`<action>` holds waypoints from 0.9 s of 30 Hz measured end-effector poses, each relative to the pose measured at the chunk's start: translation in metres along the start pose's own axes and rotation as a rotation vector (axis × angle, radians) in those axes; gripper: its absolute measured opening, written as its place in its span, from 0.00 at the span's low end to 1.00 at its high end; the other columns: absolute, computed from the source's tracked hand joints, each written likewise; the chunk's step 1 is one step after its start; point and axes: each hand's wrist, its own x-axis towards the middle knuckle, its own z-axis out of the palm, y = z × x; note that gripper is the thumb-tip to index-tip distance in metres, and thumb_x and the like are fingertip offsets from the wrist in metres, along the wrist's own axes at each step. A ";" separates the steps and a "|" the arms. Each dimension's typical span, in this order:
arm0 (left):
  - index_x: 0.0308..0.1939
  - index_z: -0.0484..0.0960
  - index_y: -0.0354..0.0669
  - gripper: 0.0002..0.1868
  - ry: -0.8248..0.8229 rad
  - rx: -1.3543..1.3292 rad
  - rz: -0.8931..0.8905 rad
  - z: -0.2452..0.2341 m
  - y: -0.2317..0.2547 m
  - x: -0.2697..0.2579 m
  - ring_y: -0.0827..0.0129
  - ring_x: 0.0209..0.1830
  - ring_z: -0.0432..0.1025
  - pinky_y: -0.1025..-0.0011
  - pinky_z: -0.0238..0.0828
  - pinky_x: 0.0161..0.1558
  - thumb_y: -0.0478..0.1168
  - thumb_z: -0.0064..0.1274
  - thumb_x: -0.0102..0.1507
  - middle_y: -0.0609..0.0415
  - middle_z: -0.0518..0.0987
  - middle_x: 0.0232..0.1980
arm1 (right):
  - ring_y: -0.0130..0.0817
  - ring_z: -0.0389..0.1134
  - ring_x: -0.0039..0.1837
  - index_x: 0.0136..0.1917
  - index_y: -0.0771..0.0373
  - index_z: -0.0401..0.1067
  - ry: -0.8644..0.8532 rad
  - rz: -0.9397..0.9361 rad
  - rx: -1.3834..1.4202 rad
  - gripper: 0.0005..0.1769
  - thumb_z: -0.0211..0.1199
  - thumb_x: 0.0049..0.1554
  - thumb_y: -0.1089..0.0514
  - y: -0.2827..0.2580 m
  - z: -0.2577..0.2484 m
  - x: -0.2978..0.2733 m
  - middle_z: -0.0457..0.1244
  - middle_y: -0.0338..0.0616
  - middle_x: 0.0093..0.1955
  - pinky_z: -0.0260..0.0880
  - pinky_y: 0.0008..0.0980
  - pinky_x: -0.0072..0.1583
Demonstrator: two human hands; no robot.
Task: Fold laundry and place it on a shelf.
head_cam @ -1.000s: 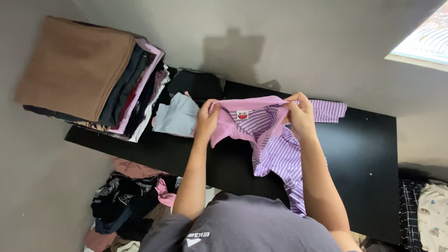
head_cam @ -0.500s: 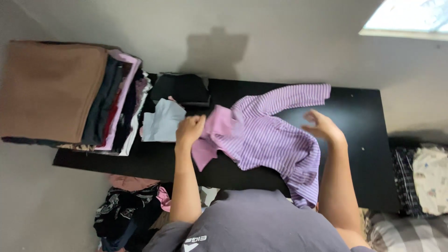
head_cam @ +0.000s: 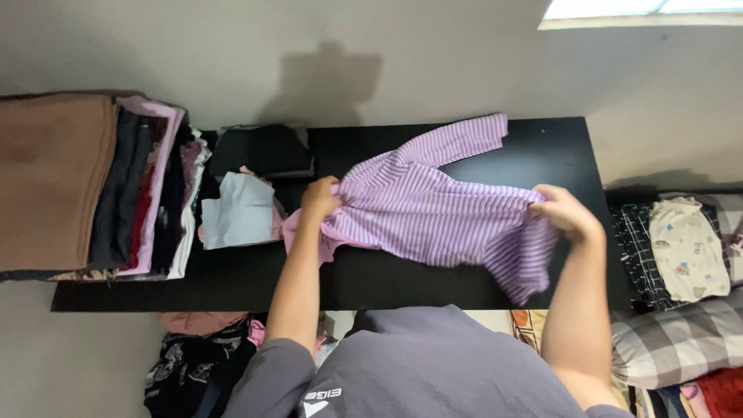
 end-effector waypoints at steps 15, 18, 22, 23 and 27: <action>0.73 0.67 0.56 0.49 -0.285 0.262 -0.196 -0.043 0.041 -0.074 0.46 0.76 0.57 0.44 0.56 0.70 0.58 0.71 0.51 0.44 0.62 0.76 | 0.47 0.70 0.61 0.62 0.54 0.78 0.439 0.187 -0.625 0.30 0.78 0.46 0.50 -0.062 -0.080 -0.009 0.71 0.49 0.57 0.67 0.50 0.61; 0.75 0.63 0.49 0.54 -0.170 0.157 -0.064 -0.002 0.044 -0.040 0.44 0.75 0.57 0.48 0.58 0.70 0.68 0.67 0.51 0.39 0.62 0.75 | 0.51 0.66 0.66 0.68 0.50 0.72 0.579 0.286 -0.713 0.38 0.80 0.46 0.49 -0.040 -0.064 0.008 0.67 0.51 0.63 0.61 0.60 0.65; 0.70 0.68 0.41 0.49 0.039 -0.021 -0.019 0.061 0.084 -0.015 0.42 0.68 0.67 0.50 0.68 0.62 0.72 0.56 0.58 0.34 0.72 0.66 | 0.56 0.66 0.70 0.77 0.51 0.64 0.517 0.338 -0.517 0.43 0.73 0.49 0.55 0.000 -0.040 0.008 0.64 0.60 0.70 0.64 0.58 0.70; 0.70 0.68 0.41 0.49 0.036 -0.018 -0.013 0.068 0.090 -0.013 0.42 0.68 0.67 0.50 0.68 0.62 0.72 0.56 0.58 0.34 0.72 0.66 | 0.56 0.66 0.70 0.77 0.51 0.64 0.521 0.344 -0.514 0.43 0.73 0.49 0.55 0.056 -0.009 0.028 0.64 0.60 0.70 0.64 0.58 0.70; 0.53 0.78 0.46 0.30 0.293 -0.038 0.036 0.079 0.103 -0.004 0.40 0.52 0.76 0.46 0.73 0.49 0.67 0.52 0.63 0.38 0.82 0.50 | 0.66 0.39 0.80 0.81 0.51 0.48 0.474 0.096 -0.517 0.51 0.67 0.53 0.40 0.064 0.040 0.005 0.40 0.66 0.81 0.44 0.71 0.72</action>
